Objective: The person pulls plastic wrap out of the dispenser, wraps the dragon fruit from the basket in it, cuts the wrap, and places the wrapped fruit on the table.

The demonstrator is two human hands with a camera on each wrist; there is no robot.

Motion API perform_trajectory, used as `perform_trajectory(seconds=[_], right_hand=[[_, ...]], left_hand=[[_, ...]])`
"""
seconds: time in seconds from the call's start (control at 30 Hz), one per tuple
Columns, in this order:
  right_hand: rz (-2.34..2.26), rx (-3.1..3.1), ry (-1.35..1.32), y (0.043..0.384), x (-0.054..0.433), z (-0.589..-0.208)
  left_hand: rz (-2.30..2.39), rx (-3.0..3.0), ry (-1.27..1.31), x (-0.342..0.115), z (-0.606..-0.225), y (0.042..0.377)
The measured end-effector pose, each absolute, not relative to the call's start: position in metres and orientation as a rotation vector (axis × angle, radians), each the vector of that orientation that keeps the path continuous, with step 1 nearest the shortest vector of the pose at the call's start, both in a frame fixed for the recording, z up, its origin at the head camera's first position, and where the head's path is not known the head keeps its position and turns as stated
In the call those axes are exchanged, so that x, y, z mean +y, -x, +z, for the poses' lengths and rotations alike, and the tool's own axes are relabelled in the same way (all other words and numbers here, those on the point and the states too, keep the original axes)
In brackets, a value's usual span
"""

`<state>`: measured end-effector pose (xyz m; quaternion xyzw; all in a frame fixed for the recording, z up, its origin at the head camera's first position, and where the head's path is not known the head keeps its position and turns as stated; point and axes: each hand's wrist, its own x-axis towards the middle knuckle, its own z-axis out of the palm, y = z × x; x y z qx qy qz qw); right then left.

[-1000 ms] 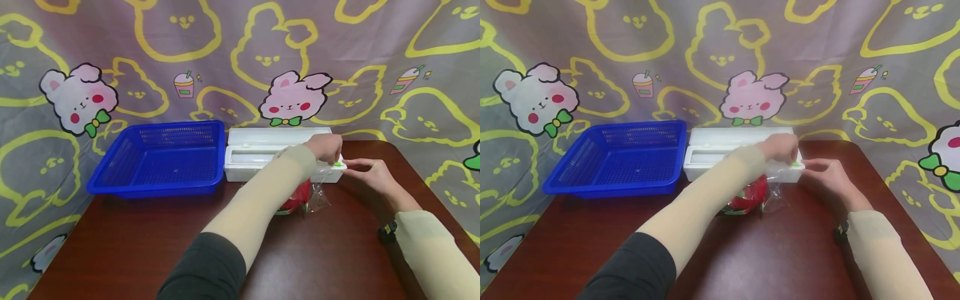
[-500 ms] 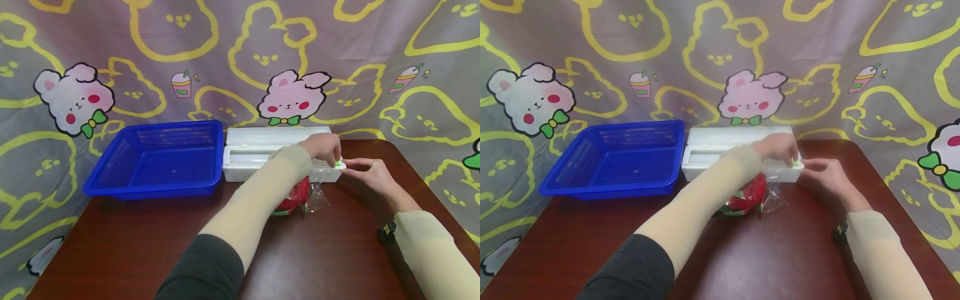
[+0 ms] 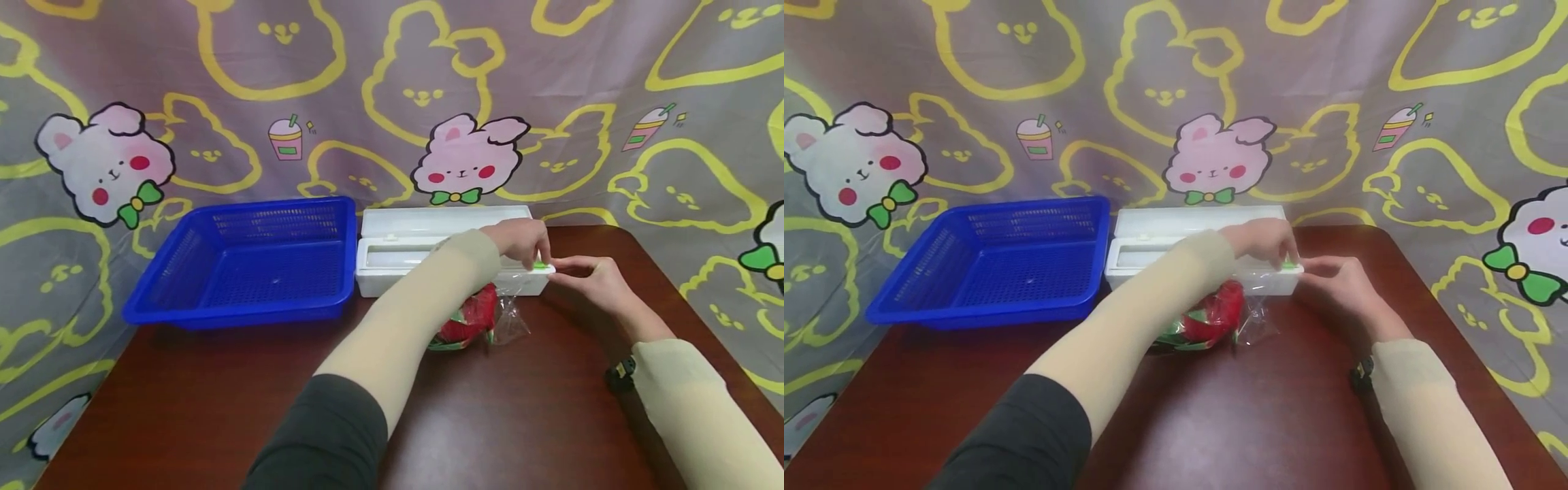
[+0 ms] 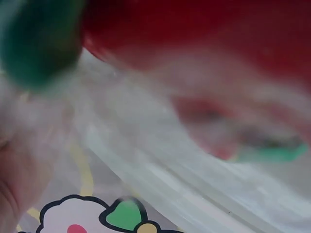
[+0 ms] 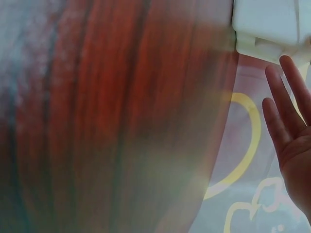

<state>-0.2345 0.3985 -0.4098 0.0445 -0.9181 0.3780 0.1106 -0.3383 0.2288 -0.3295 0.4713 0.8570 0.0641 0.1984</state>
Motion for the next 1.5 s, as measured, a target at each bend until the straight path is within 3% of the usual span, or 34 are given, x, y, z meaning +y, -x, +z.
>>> perform_trajectory(seconds=[0.57,0.87,1.5], right_hand=[[1.114,-2.657,-0.218,0.242,0.389,-0.402],[1.124,-2.650,-0.209,0.246,0.389,-0.408],[1.092,-2.721,-0.152,0.233,0.396,-0.403]], left_hand=[[-0.139,2.429,-1.359,0.211,-0.300,0.328],[-0.079,2.405,-1.307,0.202,-0.302,0.334],[0.002,2.311,-1.501,0.193,-0.316,0.341]])
